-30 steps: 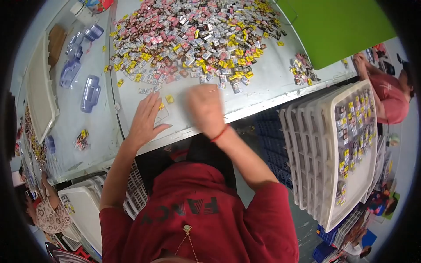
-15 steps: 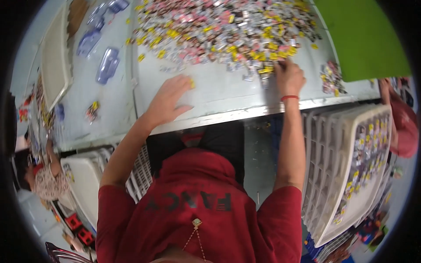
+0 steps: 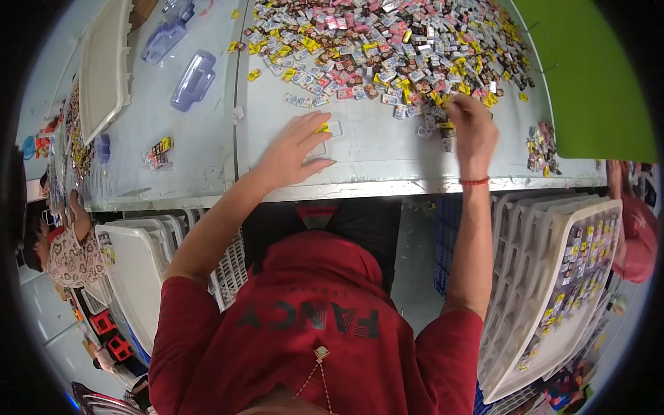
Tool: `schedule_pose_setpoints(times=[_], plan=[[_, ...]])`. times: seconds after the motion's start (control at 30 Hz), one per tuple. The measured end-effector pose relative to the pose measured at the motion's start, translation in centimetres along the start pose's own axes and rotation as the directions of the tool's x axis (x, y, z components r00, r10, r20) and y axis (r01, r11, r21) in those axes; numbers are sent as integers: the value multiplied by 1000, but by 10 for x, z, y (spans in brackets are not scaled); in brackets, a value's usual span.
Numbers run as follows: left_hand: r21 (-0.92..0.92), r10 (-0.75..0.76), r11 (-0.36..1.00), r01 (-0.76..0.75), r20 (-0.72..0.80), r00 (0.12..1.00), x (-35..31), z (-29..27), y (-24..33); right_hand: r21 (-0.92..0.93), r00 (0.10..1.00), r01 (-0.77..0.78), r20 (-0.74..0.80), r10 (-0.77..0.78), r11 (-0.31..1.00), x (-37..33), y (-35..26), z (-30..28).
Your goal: The recorder is sorting and arranging small toy components onto packaging sheets at a factory workbench.
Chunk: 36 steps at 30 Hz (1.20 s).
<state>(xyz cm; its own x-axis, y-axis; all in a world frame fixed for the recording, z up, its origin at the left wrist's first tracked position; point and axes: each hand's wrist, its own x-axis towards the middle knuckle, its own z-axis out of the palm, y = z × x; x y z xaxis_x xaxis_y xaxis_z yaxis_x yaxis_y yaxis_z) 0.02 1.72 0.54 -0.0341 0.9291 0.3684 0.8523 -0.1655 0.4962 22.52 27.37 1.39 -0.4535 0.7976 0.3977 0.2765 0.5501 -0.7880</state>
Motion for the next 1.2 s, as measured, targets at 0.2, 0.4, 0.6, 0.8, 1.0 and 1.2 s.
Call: schedule_pose_setpoints(times=[0.2,0.4,0.6,0.8,1.0,1.2], plan=[[151,-18,989,-2,130,991,-1,-2,1,59,796,60,599,-83,996,-20,-82,82],[318,-65,948,-10,224,972,-7,-5,7,-92,698,167,714,-52,982,-8,-87,109],[310,-74,951,-2,231,970,-6,-3,6,-1,726,187,673,-138,982,-19,-86,116],[279,-20,959,-42,215,976,-5,-3,0,-113,833,499,336,-440,859,-46,-77,115],[230,37,967,-109,295,955,0,-7,-4,-224,816,550,348,-461,805,-76,-86,95],[187,81,970,-155,350,933,4,-22,-5,-177,881,434,290,-375,883,-92,-90,90]])
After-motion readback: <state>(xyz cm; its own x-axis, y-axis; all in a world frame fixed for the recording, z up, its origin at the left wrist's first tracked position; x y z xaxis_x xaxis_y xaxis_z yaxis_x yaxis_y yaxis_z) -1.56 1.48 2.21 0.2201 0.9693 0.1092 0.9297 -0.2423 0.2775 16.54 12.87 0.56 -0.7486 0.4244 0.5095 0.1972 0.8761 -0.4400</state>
